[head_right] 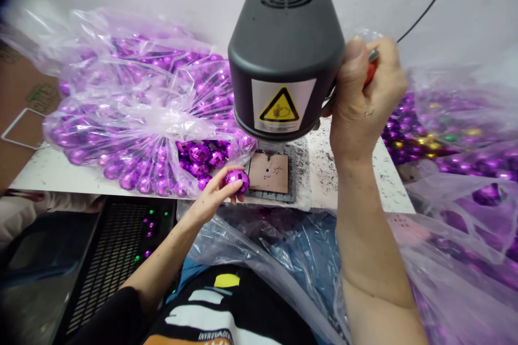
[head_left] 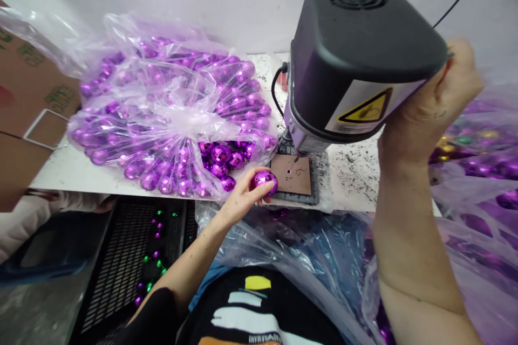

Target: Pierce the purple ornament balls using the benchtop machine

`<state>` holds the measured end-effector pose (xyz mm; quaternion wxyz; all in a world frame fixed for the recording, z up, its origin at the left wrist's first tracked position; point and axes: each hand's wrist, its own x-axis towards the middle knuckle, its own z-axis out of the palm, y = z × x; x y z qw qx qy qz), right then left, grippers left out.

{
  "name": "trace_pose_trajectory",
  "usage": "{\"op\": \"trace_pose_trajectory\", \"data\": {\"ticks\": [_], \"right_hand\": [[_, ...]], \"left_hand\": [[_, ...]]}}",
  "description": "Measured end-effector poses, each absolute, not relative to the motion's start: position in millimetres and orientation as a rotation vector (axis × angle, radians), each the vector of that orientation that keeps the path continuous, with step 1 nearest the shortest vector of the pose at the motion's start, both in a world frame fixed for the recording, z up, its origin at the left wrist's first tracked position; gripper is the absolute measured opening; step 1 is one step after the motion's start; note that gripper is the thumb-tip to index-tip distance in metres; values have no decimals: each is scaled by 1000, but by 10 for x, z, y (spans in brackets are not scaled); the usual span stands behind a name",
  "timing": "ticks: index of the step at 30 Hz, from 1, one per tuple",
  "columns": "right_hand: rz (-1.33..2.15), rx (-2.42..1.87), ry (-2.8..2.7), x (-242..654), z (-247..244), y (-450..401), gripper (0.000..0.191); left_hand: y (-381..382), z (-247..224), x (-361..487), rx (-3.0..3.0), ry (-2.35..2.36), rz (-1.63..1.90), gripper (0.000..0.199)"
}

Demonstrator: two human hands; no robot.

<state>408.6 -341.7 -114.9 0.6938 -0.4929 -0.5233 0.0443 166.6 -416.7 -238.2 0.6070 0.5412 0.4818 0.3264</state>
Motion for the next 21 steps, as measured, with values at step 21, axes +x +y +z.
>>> {"op": "trace_pose_trajectory", "data": {"ticks": [21], "right_hand": [[3,-1050,-1174,4114,-1206,-3385,57]], "left_hand": [[-3389,-2294,1817,1367,1231,1026,37]]}}
